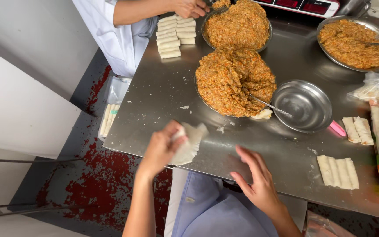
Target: The person places a portion of seasoned meat filling onto a thin lumpia wrapper, folds the edges, and rolls it into a cylindrical shape. The finished lumpia is placed on the table next to others. The process is repeated with multiple wrappers and filling portions.
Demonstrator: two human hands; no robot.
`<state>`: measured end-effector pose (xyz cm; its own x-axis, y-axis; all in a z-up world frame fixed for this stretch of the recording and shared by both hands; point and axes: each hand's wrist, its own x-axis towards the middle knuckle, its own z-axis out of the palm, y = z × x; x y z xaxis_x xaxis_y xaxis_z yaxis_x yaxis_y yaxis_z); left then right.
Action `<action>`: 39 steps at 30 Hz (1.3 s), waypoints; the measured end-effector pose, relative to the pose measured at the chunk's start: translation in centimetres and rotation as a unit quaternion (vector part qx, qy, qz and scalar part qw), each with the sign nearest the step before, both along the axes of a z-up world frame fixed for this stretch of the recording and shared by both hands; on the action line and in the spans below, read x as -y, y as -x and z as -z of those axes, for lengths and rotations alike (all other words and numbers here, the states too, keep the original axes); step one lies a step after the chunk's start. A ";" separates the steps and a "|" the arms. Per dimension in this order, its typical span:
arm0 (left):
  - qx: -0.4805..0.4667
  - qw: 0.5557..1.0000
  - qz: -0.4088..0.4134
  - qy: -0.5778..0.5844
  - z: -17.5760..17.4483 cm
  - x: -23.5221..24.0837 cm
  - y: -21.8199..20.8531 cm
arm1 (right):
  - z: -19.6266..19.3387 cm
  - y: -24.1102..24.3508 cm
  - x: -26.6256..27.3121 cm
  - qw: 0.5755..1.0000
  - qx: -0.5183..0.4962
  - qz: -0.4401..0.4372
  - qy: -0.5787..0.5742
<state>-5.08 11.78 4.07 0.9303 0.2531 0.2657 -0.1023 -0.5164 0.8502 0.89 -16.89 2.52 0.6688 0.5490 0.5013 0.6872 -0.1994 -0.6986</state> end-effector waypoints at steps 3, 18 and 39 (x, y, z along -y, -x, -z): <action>0.043 0.986 0.158 0.037 -1.7 4.6 1.2 | -1.2 -1.3 -1.1 0.995 0.054 -0.077 -0.041; 0.053 0.998 0.016 0.023 2.5 8.7 -3.1 | -1.2 -3.7 2.2 0.955 0.156 0.172 0.183; 0.205 0.938 0.043 -0.275 16.1 8.0 0.5 | 8.2 1.1 -0.3 0.949 0.157 0.055 0.267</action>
<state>-5.62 3.74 -11.99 0.7319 -0.0978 0.6743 -0.4234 -0.8407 0.3376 -0.25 -16.63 -5.66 0.6000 0.7167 0.3554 0.7996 -0.5500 -0.2410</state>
